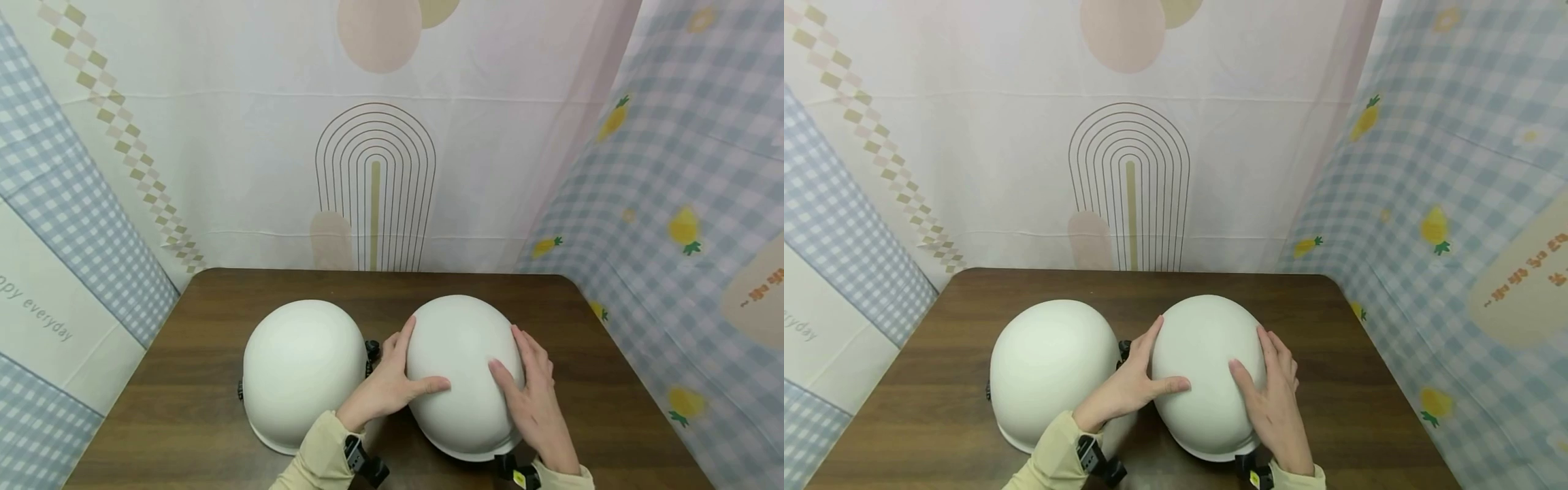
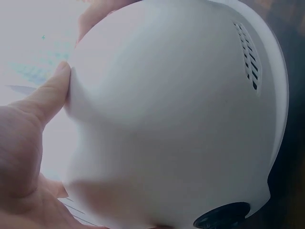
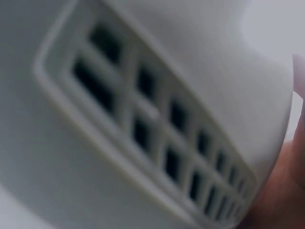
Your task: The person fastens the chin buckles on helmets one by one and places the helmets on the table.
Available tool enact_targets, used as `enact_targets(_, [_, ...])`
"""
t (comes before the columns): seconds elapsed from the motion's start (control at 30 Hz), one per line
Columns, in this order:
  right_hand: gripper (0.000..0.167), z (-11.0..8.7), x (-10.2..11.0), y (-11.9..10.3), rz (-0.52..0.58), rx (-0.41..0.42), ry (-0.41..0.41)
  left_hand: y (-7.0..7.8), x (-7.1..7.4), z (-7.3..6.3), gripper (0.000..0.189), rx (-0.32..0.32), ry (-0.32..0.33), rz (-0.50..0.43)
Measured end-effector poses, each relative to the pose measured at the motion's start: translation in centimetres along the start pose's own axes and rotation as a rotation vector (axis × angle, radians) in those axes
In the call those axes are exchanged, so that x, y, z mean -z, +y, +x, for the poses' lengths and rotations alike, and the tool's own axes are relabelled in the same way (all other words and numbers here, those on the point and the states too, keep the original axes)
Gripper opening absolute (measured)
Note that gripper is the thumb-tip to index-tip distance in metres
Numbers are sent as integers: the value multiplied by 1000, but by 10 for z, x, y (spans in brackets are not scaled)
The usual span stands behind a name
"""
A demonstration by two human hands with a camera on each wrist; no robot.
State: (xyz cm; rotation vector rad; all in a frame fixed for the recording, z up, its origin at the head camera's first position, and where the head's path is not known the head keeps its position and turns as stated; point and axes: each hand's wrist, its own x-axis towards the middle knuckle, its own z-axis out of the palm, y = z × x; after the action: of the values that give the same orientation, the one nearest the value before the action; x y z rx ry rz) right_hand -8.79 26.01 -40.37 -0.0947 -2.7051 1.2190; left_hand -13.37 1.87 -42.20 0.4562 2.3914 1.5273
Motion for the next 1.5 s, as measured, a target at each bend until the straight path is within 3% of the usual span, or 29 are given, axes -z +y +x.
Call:
enact_targets(0.8, [69,0,-2,12,11,-28,-6,-1,-3,1,113,15,-30,1])
enact_targets(1.5, [82,0,-3,22,4,-130,-100,-1,-7,1,111,25,-38,86])
